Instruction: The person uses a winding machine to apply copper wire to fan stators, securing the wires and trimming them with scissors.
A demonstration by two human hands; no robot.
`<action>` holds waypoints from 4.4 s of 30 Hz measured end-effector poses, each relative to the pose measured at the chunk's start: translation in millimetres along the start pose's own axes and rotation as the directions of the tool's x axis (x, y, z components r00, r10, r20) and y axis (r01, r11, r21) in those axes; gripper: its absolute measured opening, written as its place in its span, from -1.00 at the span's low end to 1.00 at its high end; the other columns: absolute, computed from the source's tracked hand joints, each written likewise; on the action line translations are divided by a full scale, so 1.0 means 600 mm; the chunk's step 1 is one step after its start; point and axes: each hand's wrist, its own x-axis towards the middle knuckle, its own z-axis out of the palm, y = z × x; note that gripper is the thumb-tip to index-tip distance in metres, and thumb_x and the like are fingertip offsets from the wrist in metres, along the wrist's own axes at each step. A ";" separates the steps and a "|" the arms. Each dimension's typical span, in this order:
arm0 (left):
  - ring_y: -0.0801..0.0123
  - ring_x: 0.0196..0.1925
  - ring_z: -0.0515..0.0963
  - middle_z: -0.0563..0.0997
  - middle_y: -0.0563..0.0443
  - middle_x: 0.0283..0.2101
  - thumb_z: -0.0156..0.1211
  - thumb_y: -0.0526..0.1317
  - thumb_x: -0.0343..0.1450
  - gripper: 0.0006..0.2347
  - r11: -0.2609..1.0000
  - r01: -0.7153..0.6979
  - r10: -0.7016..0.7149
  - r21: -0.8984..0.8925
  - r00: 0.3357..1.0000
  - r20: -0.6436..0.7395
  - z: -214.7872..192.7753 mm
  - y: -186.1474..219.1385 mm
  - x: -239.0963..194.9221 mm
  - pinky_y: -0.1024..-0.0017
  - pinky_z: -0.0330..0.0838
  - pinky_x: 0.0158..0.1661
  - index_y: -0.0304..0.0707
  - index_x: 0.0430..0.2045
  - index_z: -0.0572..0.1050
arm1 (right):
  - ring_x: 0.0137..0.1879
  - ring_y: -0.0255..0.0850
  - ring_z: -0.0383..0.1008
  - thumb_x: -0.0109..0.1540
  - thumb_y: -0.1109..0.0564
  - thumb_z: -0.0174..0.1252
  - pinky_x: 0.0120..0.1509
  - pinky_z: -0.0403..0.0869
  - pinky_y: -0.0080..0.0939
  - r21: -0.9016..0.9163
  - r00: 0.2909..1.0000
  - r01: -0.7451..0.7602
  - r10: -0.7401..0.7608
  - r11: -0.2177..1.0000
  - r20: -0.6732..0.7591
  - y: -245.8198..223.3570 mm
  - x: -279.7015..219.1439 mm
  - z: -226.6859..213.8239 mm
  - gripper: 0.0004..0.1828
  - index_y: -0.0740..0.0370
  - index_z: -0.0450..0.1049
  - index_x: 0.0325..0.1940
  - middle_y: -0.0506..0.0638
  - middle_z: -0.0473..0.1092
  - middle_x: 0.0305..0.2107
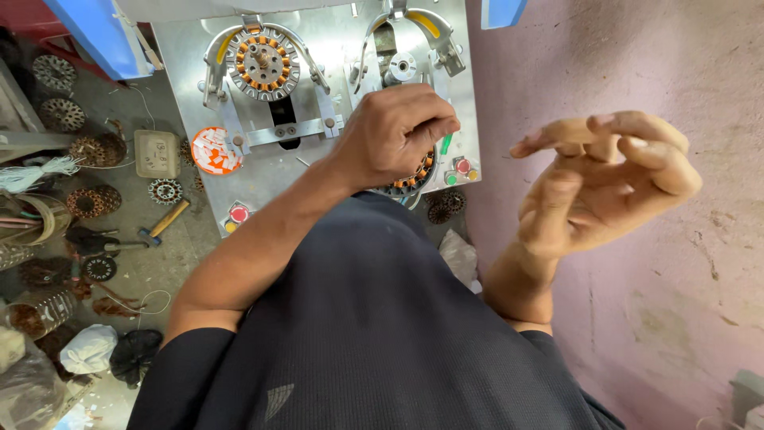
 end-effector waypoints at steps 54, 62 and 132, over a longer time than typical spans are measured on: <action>0.14 -0.17 0.65 0.61 0.00 -0.23 0.39 -0.24 0.35 -0.51 0.932 0.362 -0.355 0.035 0.887 0.296 0.013 0.028 -0.106 0.23 0.52 -0.08 -0.34 0.18 0.41 | -0.30 -0.19 0.50 0.10 0.37 0.41 -0.24 0.44 -0.21 -0.399 0.775 -0.206 0.398 0.894 0.492 0.073 -0.113 -0.024 -0.80 0.29 0.58 -0.24 0.02 0.48 -0.38; -0.03 -0.29 0.64 0.60 -0.16 -0.26 0.29 -0.14 0.45 -0.76 0.841 0.333 -0.441 0.427 0.879 0.182 0.090 -0.098 -0.127 0.13 0.52 -0.27 -0.28 -0.12 0.52 | -0.28 -0.19 0.53 0.07 0.39 0.42 -0.22 0.49 -0.20 -0.197 0.702 -0.148 0.243 0.969 0.669 0.024 -0.076 0.008 -0.74 0.30 0.55 -0.19 0.01 0.47 -0.34; 0.54 -0.08 0.65 0.67 -0.01 -0.17 0.32 -0.41 0.37 -0.74 0.581 0.714 -0.728 -0.391 0.671 0.145 0.009 -0.164 -0.272 0.50 0.64 -0.02 -0.31 -0.07 0.51 | 0.55 0.11 0.16 -0.15 0.21 0.63 0.64 0.23 0.02 -0.196 0.777 -0.512 0.548 0.836 0.310 0.141 -0.339 0.047 0.30 0.03 0.00 0.53 0.26 0.05 0.46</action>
